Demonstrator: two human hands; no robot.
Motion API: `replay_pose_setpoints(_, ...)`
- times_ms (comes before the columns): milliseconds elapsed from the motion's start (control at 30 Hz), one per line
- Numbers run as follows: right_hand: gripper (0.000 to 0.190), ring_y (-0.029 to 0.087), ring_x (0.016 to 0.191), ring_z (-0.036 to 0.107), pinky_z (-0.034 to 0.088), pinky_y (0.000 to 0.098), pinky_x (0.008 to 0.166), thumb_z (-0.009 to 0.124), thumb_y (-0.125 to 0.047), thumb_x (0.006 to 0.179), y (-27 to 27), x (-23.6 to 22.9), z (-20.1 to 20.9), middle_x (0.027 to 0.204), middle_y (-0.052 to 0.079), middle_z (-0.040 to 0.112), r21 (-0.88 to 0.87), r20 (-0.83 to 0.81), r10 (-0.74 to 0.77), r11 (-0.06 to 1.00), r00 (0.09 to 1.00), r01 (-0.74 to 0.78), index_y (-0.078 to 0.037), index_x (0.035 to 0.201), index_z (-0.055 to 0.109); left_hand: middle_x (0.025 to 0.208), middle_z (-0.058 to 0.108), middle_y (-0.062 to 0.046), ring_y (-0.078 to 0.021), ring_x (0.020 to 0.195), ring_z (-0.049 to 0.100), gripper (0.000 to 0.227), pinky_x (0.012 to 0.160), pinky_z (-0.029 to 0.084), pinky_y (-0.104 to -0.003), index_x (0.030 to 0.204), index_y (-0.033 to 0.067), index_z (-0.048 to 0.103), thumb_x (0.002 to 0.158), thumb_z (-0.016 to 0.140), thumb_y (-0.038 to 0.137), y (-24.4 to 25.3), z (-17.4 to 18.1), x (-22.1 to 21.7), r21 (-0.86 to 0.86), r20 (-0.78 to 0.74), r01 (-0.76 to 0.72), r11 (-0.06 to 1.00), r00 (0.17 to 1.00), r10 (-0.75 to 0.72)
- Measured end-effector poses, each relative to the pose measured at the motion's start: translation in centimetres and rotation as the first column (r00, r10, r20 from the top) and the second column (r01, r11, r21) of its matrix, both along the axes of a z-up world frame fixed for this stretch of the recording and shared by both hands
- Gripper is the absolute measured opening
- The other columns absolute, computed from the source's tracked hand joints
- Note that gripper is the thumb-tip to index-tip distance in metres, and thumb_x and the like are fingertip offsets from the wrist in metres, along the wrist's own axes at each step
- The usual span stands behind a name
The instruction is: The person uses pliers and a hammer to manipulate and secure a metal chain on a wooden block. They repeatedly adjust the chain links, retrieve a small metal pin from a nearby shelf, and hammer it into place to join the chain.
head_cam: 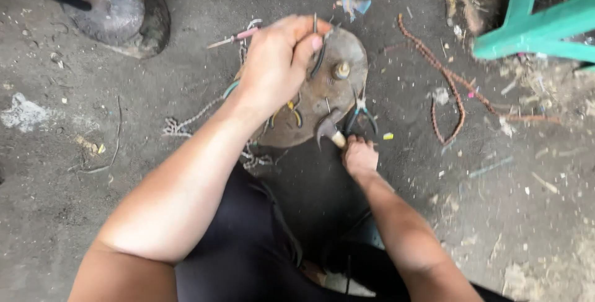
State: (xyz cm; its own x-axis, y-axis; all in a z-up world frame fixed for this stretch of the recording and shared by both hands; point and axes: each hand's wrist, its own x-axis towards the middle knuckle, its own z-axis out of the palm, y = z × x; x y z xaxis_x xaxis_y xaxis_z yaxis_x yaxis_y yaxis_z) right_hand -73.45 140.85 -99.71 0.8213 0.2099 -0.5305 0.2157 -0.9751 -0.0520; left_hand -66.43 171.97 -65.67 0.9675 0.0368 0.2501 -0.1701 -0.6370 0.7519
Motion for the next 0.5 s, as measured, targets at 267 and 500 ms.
replay_pose_setpoints(267,0.043,0.047,0.109,0.077,0.064,0.0535,0.099,0.064,-0.034,0.093,2.8,-6.5,14.9,0.117,0.021,0.081,0.034,-0.207,-0.185,0.980,0.961,0.196,-0.012,0.130,0.071,0.101,0.079,-0.001,-0.0150,0.088,0.075,0.022,0.080,0.058,-0.034,0.125,0.0076,0.076,0.111,0.060,0.003,0.7,9.6,-10.9,-0.149,0.245,0.077,0.986,0.969,-0.039)
replay_pose_setpoints(500,0.041,0.044,0.116,0.077,0.063,0.0528,0.099,0.063,-0.029,0.094,5.6,-14.6,19.3,0.123,0.020,0.080,0.020,-0.301,-0.123,0.991,0.946,0.135,-0.012,0.130,0.074,0.080,0.080,0.003,-0.0071,0.077,0.080,0.024,0.073,0.067,-0.027,0.089,0.0136,0.075,0.103,0.059,0.025,0.9,12.2,-14.1,-0.400,0.354,0.014,0.917,0.925,0.140)
